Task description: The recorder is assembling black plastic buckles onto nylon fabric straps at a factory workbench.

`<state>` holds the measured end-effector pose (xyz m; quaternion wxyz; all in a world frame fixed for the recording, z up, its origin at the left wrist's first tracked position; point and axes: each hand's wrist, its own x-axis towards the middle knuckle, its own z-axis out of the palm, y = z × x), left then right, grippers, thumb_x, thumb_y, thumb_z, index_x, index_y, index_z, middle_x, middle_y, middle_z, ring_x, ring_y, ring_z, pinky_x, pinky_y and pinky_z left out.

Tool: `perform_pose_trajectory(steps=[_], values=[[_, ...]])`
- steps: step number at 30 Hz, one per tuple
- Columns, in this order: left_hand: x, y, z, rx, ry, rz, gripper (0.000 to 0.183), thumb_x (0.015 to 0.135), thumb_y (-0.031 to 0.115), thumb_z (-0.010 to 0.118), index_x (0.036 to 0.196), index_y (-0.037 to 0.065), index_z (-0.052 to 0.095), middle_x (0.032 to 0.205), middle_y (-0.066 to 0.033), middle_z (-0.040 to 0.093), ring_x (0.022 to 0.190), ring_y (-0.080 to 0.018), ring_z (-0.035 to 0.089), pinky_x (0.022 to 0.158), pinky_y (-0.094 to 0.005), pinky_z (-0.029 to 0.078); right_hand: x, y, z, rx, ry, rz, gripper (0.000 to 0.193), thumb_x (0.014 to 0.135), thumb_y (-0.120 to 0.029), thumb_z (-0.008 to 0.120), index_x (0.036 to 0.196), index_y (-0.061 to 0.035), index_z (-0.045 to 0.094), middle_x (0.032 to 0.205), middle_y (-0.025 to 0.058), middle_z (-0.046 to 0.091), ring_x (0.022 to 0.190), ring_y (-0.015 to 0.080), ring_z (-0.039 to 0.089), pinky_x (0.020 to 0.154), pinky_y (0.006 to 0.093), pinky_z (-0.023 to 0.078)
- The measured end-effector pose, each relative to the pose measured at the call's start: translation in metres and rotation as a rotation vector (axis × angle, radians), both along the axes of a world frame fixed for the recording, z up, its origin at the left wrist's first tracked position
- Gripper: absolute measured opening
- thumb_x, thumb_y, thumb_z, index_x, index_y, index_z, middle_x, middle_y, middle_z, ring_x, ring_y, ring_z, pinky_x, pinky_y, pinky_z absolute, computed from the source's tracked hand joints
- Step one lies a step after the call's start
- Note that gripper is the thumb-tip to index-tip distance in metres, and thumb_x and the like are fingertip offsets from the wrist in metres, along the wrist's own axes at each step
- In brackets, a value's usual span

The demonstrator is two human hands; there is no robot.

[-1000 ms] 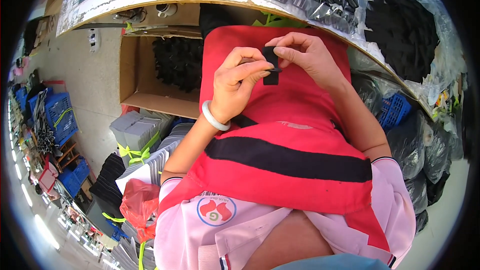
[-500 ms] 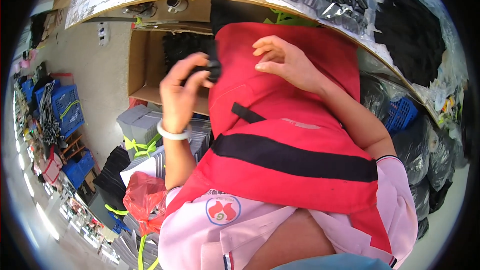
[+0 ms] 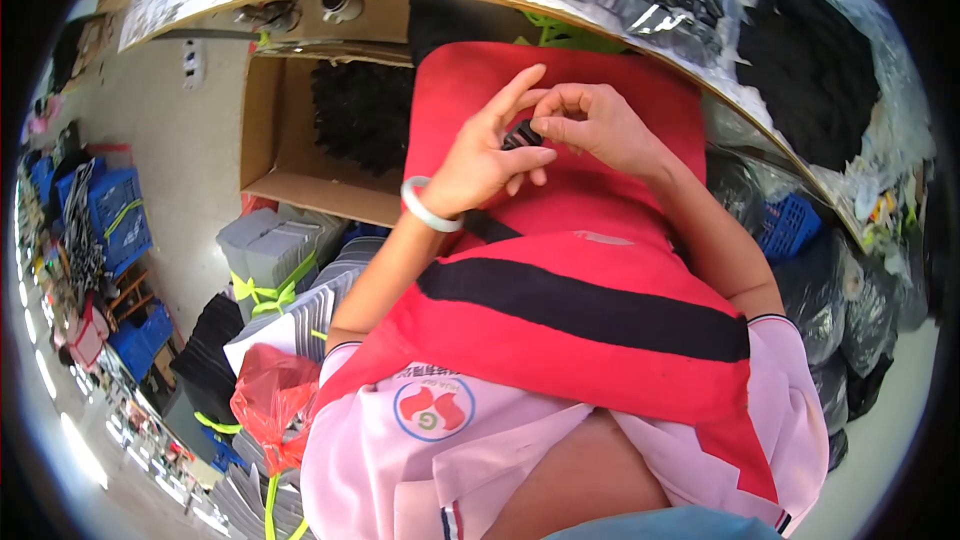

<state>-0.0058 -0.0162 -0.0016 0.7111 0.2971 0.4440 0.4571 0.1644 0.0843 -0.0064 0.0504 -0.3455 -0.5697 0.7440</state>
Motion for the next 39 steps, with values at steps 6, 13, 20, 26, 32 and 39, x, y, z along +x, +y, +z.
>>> perform_pose_trajectory(steps=[6,13,20,26,32,39], values=[[0.009,0.004,-0.025,-0.137,0.161,0.020,0.021,0.090,0.003,0.063,0.110,-0.003,0.064,0.080,-0.0052,0.066,0.056,-0.0084,0.058,0.045,-0.0195,0.044,0.023,-0.009,-0.002,0.008,-0.038,-0.260,0.015,0.089,-0.018,0.065,0.092,-0.0024,0.066,0.074,0.0021,0.063,0.061,0.0067,0.057,0.055,0.0222,0.046],[0.015,0.023,-0.037,-0.124,-0.185,0.305,0.005,0.092,0.003,0.059,0.095,0.000,0.057,0.103,-0.0187,0.068,0.072,-0.0212,0.070,0.058,-0.0296,0.059,0.095,0.020,0.018,0.977,-0.197,-0.250,0.013,0.089,-0.013,0.065,0.097,-0.0030,0.065,0.082,0.0087,0.065,0.073,0.0196,0.064,0.067,0.0293,0.050],[0.008,0.022,-0.041,-0.121,-0.025,0.299,0.008,0.094,0.010,0.060,0.097,0.003,0.058,0.092,-0.0138,0.069,0.065,-0.0150,0.066,0.055,-0.0263,0.056,0.235,0.095,0.038,1.648,-0.982,-0.312,0.032,0.077,-0.005,0.065,0.106,-0.0148,0.069,0.109,0.0050,0.063,0.107,0.0260,0.055,0.093,0.0383,0.042],[0.022,0.020,-0.042,-0.072,0.075,0.221,0.013,0.095,0.007,0.059,0.103,-0.002,0.061,0.085,-0.0110,0.067,0.062,-0.0137,0.062,0.052,-0.0247,0.053,0.242,0.114,0.028,1.730,-0.754,-0.486,0.017,0.082,-0.018,0.070,0.099,-0.0153,0.073,0.097,0.0017,0.068,0.096,0.0232,0.060,0.085,0.0338,0.045],[0.035,0.023,-0.031,-0.032,0.145,0.124,0.019,0.098,0.012,0.053,0.091,-0.002,0.062,0.066,-0.0045,0.061,0.050,-0.0083,0.053,0.045,-0.0209,0.040,0.158,0.087,0.068,1.648,-0.307,-0.585,0.016,0.087,-0.010,0.066,0.101,-0.0126,0.072,0.093,0.0036,0.067,0.084,0.0187,0.061,0.075,0.0284,0.047],[0.041,0.035,-0.010,-0.011,0.138,0.192,0.011,0.090,0.007,0.064,0.093,-0.002,0.070,0.067,-0.0018,0.059,0.051,-0.0058,0.051,0.047,-0.0192,0.038,0.052,-0.008,0.044,0.105,-0.067,-0.315,0.017,0.095,-0.017,0.060,0.094,0.0007,0.062,0.069,-0.0026,0.056,0.066,0.0010,0.050,0.058,0.0206,0.043]])
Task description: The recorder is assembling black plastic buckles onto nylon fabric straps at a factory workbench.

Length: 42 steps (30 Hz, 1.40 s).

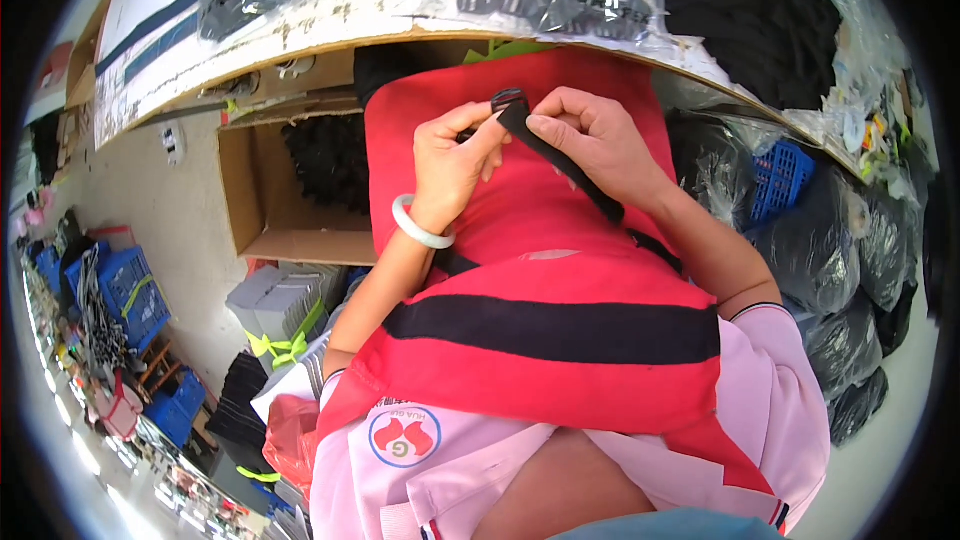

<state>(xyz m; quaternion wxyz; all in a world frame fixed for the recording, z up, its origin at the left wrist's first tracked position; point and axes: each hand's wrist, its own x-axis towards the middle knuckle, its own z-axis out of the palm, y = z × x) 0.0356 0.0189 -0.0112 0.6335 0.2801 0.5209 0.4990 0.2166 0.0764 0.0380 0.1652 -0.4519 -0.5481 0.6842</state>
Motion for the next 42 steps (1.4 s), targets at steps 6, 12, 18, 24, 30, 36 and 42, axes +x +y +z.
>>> perform_pose_trajectory(steps=[6,12,18,24,30,36,42], values=[[-0.005,-0.007,-0.006,0.145,0.171,0.050,0.016,0.085,-0.001,0.067,0.101,-0.002,0.069,0.071,0.0000,0.056,0.060,-0.0051,0.053,0.050,-0.0205,0.039,-0.014,-0.002,-0.014,-0.351,0.102,-0.135,0.019,0.096,-0.023,0.059,0.090,-0.0059,0.057,0.061,0.0004,0.055,0.040,0.0077,0.050,0.037,0.0201,0.038],[-0.002,-0.006,-0.015,0.492,0.643,0.050,0.017,0.082,-0.004,0.067,0.098,-0.001,0.068,0.072,-0.0088,0.057,0.061,-0.0154,0.057,0.054,-0.0259,0.043,-0.023,-0.008,-0.023,-0.472,0.424,-0.263,0.020,0.096,-0.020,0.059,0.093,-0.0009,0.057,0.069,0.0062,0.060,0.051,0.0098,0.057,0.045,0.0222,0.047],[-0.017,-0.007,-0.024,0.534,0.658,-0.103,0.018,0.085,0.001,0.066,0.103,-0.001,0.068,0.081,-0.0121,0.065,0.071,-0.0184,0.065,0.053,-0.0287,0.048,-0.020,0.001,-0.035,-0.378,0.269,-0.234,0.021,0.095,-0.020,0.061,0.102,-0.0001,0.060,0.077,0.0069,0.063,0.060,0.0107,0.060,0.054,0.0222,0.050],[-0.015,-0.011,-0.029,-0.127,-0.424,0.009,0.026,0.095,0.015,0.059,0.106,-0.007,0.066,0.087,-0.0121,0.069,0.062,-0.0175,0.064,0.047,-0.0242,0.049,-0.016,0.000,-0.059,0.332,0.088,-0.050,0.019,0.092,-0.015,0.065,0.106,-0.0018,0.063,0.086,0.0014,0.063,0.081,0.0053,0.057,0.074,0.0201,0.047],[-0.010,-0.004,-0.015,-0.057,-0.244,0.164,0.018,0.091,0.010,0.064,0.100,-0.005,0.068,0.084,-0.0118,0.069,0.064,-0.0170,0.066,0.043,-0.0225,0.045,-0.022,-0.003,-0.008,0.141,0.240,-0.189,0.011,0.094,-0.012,0.062,0.096,-0.0007,0.062,0.074,0.0014,0.060,0.062,0.0053,0.055,0.055,0.0195,0.046],[-0.010,-0.008,-0.014,0.002,-0.011,0.137,0.019,0.091,0.009,0.064,0.104,-0.005,0.069,0.087,-0.0117,0.070,0.061,-0.0111,0.062,0.042,-0.0205,0.041,-0.016,0.003,-0.018,-0.101,-0.014,-0.015,0.014,0.090,-0.014,0.066,0.086,-0.0020,0.059,0.070,0.0029,0.061,0.054,0.0073,0.058,0.047,0.0208,0.047],[-0.005,-0.013,-0.011,0.149,0.098,0.177,0.015,0.088,0.004,0.068,0.101,-0.002,0.071,0.085,-0.0042,0.066,0.052,-0.0044,0.051,0.043,-0.0180,0.035,-0.025,-0.002,-0.026,-0.203,0.070,-0.108,0.015,0.090,-0.014,0.066,0.087,-0.0013,0.060,0.073,0.0037,0.062,0.058,0.0081,0.060,0.051,0.0218,0.051]])
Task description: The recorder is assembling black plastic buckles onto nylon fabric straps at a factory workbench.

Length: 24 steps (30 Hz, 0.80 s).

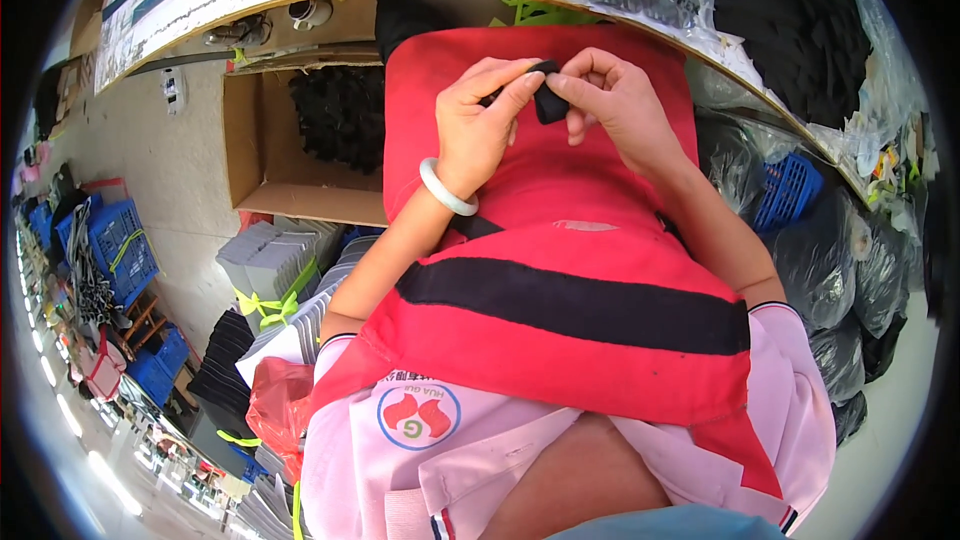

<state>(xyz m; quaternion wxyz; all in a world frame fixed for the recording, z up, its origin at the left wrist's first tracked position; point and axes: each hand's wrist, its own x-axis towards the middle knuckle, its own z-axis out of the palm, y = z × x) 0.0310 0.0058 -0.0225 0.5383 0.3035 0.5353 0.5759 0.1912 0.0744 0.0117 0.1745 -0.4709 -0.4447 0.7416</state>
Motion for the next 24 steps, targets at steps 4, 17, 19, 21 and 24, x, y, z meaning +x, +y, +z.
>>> perform_pose_trajectory(steps=[4,17,19,21,24], values=[[-0.010,-0.002,0.000,0.110,0.057,-0.032,0.015,0.086,-0.003,0.066,0.100,-0.002,0.071,0.089,-0.0034,0.062,0.060,-0.0054,0.052,0.048,-0.0184,0.036,0.000,0.005,0.000,-0.066,0.142,-0.072,0.018,0.092,-0.019,0.066,0.091,-0.0016,0.061,0.076,0.0038,0.061,0.064,0.0085,0.061,0.056,0.0217,0.052],[-0.016,-0.022,0.020,0.288,0.166,-0.190,0.014,0.088,-0.005,0.062,0.100,-0.002,0.070,0.106,-0.0080,0.056,0.060,-0.0061,0.053,0.044,-0.0174,0.039,0.007,0.009,0.007,0.083,0.077,0.105,0.020,0.088,-0.019,0.071,0.093,-0.0012,0.065,0.082,0.0030,0.065,0.070,0.0089,0.062,0.067,0.0234,0.051],[-0.015,-0.023,0.022,0.280,0.184,-0.203,0.014,0.088,-0.005,0.062,0.100,-0.003,0.070,0.106,-0.0080,0.056,0.060,-0.0062,0.053,0.044,-0.0173,0.040,0.007,0.008,0.006,0.078,0.073,0.101,0.018,0.087,-0.018,0.071,0.091,-0.0014,0.064,0.082,0.0031,0.065,0.071,0.0093,0.062,0.068,0.0234,0.052],[-0.014,-0.026,0.025,0.224,0.130,-0.184,0.013,0.088,-0.003,0.063,0.098,-0.001,0.071,0.102,-0.0049,0.055,0.058,-0.0041,0.051,0.045,-0.0178,0.039,0.006,0.006,0.001,0.075,0.141,0.043,0.015,0.086,-0.013,0.072,0.088,-0.0021,0.063,0.082,0.0035,0.065,0.071,0.0097,0.063,0.068,0.0229,0.052],[-0.013,-0.028,0.029,0.150,0.040,-0.161,0.014,0.088,-0.006,0.061,0.098,-0.002,0.070,0.102,-0.0058,0.056,0.055,-0.0049,0.052,0.043,-0.0182,0.039,0.003,0.001,-0.004,0.098,0.173,-0.036,0.013,0.085,-0.010,0.072,0.087,-0.0022,0.061,0.081,0.0043,0.065,0.071,0.0105,0.063,0.067,0.0227,0.052]])
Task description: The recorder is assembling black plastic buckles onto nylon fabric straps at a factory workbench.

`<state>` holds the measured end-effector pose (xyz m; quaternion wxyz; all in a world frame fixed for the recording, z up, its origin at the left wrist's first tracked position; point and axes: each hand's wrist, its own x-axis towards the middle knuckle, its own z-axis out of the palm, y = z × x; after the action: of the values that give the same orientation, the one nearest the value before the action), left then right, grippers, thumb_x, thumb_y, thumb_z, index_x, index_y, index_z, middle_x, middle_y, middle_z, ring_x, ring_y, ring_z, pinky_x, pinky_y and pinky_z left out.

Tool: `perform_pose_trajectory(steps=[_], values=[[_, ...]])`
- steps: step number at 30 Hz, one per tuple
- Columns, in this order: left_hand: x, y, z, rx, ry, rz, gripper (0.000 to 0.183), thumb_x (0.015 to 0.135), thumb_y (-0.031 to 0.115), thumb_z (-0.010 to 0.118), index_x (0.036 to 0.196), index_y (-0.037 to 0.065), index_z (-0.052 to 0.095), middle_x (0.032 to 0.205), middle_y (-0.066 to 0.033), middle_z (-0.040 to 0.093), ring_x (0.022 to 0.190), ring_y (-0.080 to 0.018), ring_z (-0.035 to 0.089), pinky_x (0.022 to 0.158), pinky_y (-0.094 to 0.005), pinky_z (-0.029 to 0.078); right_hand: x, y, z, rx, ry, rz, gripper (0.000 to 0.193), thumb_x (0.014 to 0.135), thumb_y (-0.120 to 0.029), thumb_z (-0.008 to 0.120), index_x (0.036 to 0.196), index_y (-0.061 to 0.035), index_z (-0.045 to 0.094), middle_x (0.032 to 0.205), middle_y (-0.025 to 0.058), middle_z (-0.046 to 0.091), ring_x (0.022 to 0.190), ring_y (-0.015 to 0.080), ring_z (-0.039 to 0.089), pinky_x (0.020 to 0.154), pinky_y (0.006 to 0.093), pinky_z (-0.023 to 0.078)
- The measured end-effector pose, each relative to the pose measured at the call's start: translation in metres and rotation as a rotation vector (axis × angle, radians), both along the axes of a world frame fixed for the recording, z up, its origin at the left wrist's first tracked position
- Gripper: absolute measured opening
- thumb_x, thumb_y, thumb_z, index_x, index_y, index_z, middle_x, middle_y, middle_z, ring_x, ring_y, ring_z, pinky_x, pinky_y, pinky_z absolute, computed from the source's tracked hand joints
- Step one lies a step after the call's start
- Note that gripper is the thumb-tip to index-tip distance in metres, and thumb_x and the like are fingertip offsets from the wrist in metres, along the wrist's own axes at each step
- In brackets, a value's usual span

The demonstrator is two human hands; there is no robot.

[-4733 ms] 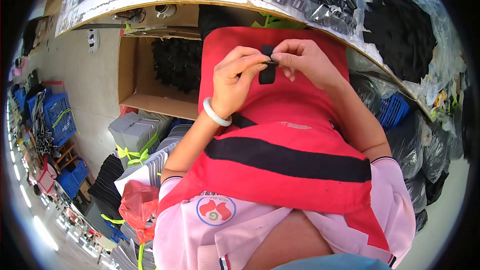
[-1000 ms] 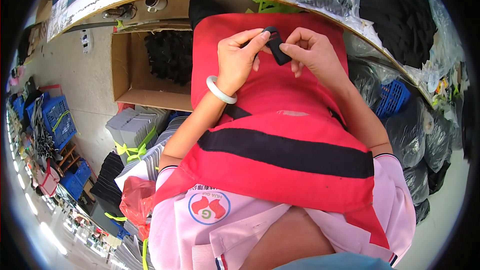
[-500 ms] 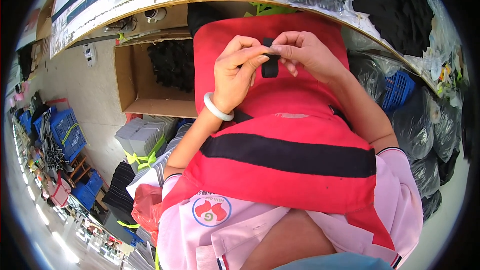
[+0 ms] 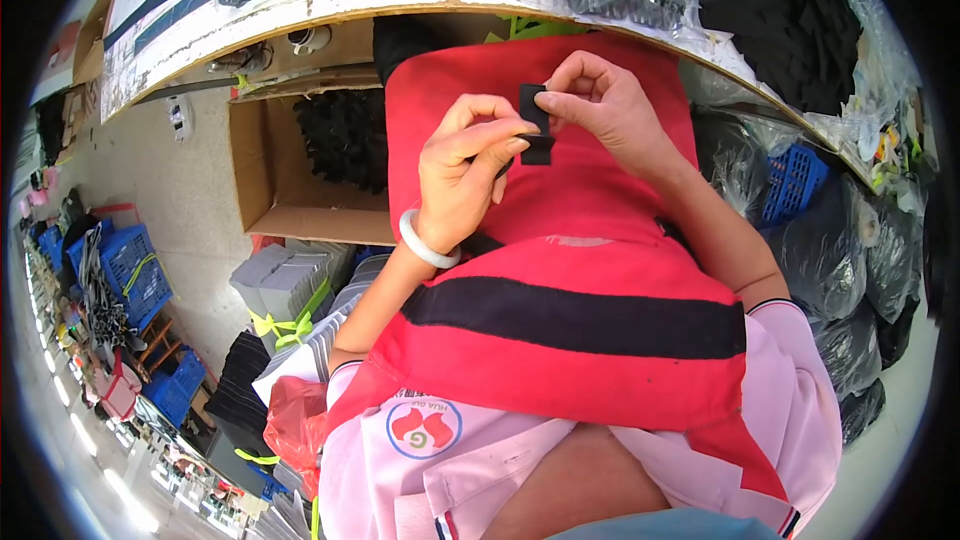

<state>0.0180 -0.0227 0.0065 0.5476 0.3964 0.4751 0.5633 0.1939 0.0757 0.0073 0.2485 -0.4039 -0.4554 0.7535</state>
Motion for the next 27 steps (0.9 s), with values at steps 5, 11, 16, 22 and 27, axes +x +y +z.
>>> perform_pose_trajectory(steps=[5,11,16,22,27], values=[[-0.018,-0.001,0.009,-0.355,-0.058,-0.020,0.014,0.090,-0.001,0.056,0.097,-0.007,0.067,0.096,-0.0070,0.062,0.047,-0.0062,0.050,0.040,-0.0195,0.036,-0.003,0.001,-0.026,0.021,-0.055,0.066,0.014,0.086,-0.010,0.070,0.091,-0.0007,0.061,0.080,0.0058,0.065,0.071,0.0117,0.063,0.066,0.0250,0.052],[-0.149,-0.082,-0.029,-0.461,-0.077,0.298,0.033,0.097,0.022,0.058,0.118,-0.003,0.058,0.094,-0.0119,0.067,0.043,-0.0069,0.050,0.040,-0.0181,0.037,0.060,0.033,0.023,0.735,-0.536,-0.095,0.015,0.088,-0.015,0.066,0.098,-0.0036,0.066,0.082,0.0068,0.065,0.073,0.0143,0.061,0.069,0.0275,0.049],[-0.218,-0.123,-0.110,-0.382,-0.328,0.714,0.036,0.096,0.008,0.056,0.128,-0.008,0.051,0.119,-0.0156,0.059,0.108,-0.0236,0.060,0.092,-0.0318,0.052,0.152,0.100,0.008,1.398,-1.278,-0.114,0.036,0.078,0.000,0.059,0.110,-0.0128,0.067,0.114,0.0090,0.061,0.107,0.0284,0.054,0.093,0.0394,0.045],[-0.119,-0.048,-0.088,-0.394,-0.355,0.449,0.032,0.095,-0.004,0.048,0.127,-0.009,0.051,0.116,-0.0182,0.061,0.113,-0.0292,0.059,0.100,-0.0358,0.050,0.175,0.119,-0.009,1.412,-1.133,-0.113,0.023,0.082,-0.010,0.067,0.104,-0.0108,0.070,0.105,0.0072,0.066,0.100,0.0257,0.060,0.088,0.0335,0.048],[-0.066,-0.009,-0.062,-0.383,-0.211,0.199,0.036,0.099,0.002,0.045,0.134,-0.003,0.045,0.110,-0.0194,0.063,0.089,-0.0257,0.068,0.076,-0.0325,0.059,0.181,0.128,-0.002,1.390,-0.934,-0.390,0.016,0.085,-0.016,0.070,0.097,-0.0060,0.072,0.096,0.0079,0.070,0.091,0.0237,0.064,0.082,0.0319,0.050]])
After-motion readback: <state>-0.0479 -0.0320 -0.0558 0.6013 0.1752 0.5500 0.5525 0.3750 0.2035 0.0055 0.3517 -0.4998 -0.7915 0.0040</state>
